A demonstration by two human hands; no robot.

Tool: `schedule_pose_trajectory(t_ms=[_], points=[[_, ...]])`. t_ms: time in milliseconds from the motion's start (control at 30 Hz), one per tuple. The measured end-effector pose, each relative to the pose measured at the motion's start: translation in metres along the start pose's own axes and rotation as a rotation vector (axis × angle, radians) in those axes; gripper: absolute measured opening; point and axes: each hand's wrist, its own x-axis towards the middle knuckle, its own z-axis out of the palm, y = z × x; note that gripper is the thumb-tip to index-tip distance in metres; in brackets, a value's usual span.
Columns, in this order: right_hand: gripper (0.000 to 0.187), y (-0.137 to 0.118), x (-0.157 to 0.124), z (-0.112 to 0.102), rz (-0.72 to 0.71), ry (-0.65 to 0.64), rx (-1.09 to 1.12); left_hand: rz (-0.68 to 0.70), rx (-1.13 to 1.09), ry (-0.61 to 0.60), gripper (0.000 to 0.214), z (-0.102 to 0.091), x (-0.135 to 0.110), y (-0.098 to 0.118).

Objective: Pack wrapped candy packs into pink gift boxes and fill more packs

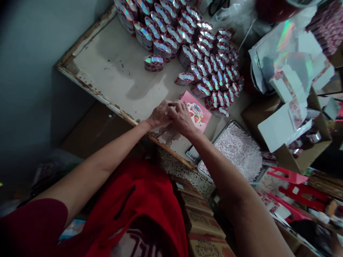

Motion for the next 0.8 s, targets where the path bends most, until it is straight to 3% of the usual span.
schedule_pose_trajectory(t_ms=[100,267,400,533,800], points=[[0.054,-0.006,-0.008,0.005,0.056,0.053,0.021,-0.029,0.078,-0.059,0.057,-0.001,-0.001,0.006],[0.076,-0.008,-0.033,0.015,0.257,0.082,0.01,0.108,0.201,-0.114,0.056,-0.015,0.018,0.026],[0.076,0.002,-0.08,0.015,0.415,0.11,0.016,0.23,0.16,-0.231,0.045,-0.025,0.038,0.037],[0.071,0.013,-0.117,0.012,0.499,0.111,0.025,0.246,0.126,-0.223,0.045,-0.026,0.048,0.042],[0.062,0.013,-0.121,0.015,0.518,0.086,-0.003,0.293,0.109,-0.385,0.052,-0.013,0.061,0.047]])
